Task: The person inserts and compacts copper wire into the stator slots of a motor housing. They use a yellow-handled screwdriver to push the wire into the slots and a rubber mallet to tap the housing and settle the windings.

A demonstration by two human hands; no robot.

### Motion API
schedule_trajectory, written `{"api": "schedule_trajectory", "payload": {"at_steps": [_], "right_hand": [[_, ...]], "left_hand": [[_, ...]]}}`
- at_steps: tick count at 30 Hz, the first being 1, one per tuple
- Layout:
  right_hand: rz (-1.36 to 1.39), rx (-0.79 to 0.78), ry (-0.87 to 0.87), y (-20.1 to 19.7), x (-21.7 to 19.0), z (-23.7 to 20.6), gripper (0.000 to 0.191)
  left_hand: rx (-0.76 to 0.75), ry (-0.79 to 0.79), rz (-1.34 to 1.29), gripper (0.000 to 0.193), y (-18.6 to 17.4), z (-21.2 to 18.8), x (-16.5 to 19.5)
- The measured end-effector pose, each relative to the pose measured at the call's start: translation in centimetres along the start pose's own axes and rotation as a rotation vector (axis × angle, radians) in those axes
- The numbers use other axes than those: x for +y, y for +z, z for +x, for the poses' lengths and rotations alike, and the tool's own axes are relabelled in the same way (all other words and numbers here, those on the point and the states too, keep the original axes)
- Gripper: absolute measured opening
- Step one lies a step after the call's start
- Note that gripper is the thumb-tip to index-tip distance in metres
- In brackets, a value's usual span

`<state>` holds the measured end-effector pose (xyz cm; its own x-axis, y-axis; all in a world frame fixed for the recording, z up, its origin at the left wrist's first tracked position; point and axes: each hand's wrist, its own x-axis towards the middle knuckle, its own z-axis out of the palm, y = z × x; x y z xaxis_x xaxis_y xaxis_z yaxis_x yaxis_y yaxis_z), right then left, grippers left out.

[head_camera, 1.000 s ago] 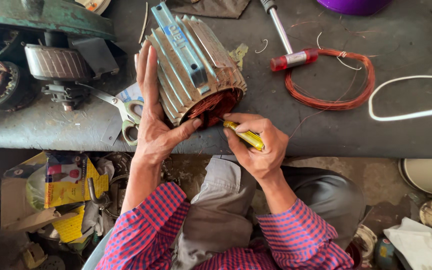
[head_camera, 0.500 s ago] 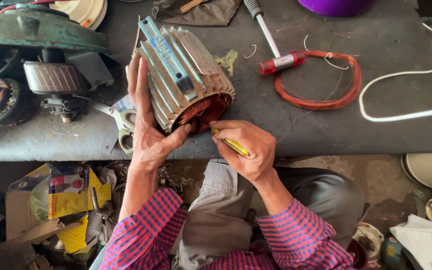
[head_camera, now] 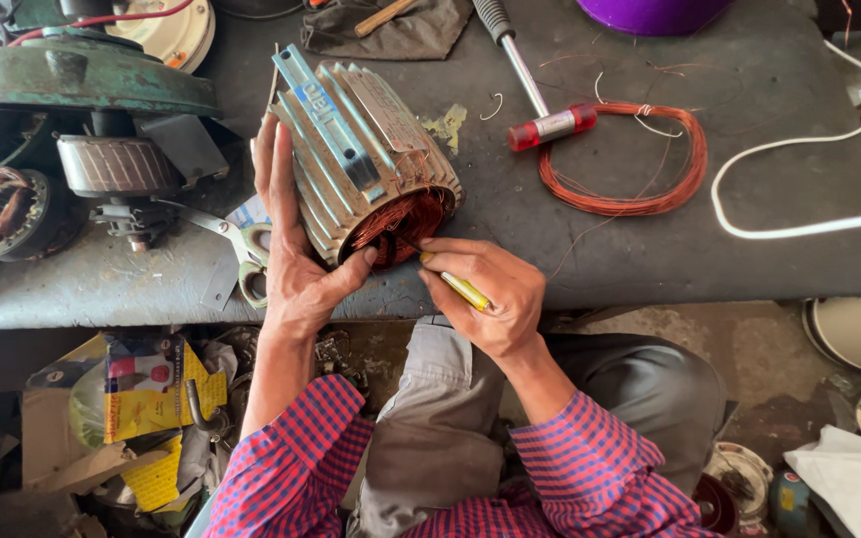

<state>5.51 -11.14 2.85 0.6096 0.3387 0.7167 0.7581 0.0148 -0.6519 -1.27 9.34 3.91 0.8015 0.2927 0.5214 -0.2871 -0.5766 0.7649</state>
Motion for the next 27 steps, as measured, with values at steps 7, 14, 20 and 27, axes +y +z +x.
{"api": "schedule_trajectory", "payload": {"at_steps": [7, 14, 20, 27], "right_hand": [[-0.016, 0.001, -0.003, 0.34, 0.19, -0.1, 0.024], [-0.007, 0.002, -0.002, 0.31, 0.26, -0.12, 0.024], [-0.042, -0.028, -0.026, 0.3, 0.27, 0.05, 0.024], [-0.06, -0.098, -0.081, 0.22, 0.69, 0.35, 0.023]], "left_hand": [[0.008, 0.009, -0.016, 0.119, 0.19, 0.1, -0.03], [0.01, 0.009, -0.029, 0.118, 0.25, 0.16, 0.09], [0.009, 0.005, -0.035, 0.118, 0.26, 0.21, 0.05], [0.01, -0.001, 0.011, 0.118, 0.17, 0.13, -0.17]]}}
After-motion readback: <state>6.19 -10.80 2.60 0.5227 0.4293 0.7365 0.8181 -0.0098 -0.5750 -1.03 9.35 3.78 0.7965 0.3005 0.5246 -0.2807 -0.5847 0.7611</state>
